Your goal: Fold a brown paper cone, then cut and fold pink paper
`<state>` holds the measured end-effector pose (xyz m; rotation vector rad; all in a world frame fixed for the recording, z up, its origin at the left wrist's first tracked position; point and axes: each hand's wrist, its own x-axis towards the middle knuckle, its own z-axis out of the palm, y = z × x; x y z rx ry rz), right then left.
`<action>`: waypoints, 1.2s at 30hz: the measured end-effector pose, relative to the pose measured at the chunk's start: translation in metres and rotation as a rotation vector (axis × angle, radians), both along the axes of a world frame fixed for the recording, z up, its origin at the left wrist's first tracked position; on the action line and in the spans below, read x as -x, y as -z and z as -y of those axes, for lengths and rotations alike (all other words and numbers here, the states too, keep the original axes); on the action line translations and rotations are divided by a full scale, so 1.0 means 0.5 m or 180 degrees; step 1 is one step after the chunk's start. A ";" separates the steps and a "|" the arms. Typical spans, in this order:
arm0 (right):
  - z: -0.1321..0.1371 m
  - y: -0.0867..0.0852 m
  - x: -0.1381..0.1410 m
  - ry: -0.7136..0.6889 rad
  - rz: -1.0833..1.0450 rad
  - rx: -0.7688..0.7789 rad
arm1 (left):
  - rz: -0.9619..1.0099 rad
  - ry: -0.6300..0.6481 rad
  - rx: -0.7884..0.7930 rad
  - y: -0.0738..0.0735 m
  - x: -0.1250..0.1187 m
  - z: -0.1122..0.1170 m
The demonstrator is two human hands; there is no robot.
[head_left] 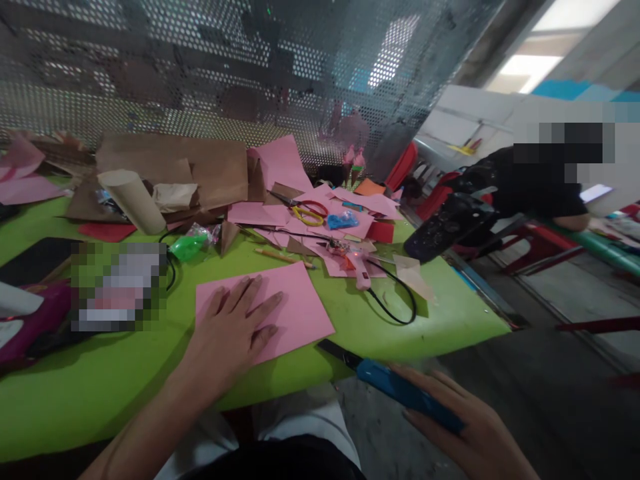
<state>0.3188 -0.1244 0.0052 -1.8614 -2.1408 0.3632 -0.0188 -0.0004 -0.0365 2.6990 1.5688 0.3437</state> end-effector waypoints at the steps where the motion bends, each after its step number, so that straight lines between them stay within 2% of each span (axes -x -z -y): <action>1: -0.001 0.001 0.001 0.0008 0.0004 0.0010 | 0.0000 0.0009 -0.0004 0.000 0.000 0.000; 15: -0.019 -0.001 0.033 -0.0013 -0.0157 -0.0138 | 0.0028 -0.0005 0.0035 -0.002 0.000 0.000; 26: -0.039 0.029 0.152 -0.0379 -0.0321 -0.0155 | 0.0214 -0.0058 0.0302 -0.018 0.002 0.000; 31: -0.047 0.032 0.169 -0.0378 -0.0358 -0.0144 | 0.0335 0.0053 0.0725 -0.033 0.024 -0.014; 36: -0.051 0.029 0.168 -0.0350 -0.0392 -0.0111 | 0.0233 0.0279 0.0555 -0.033 0.055 -0.028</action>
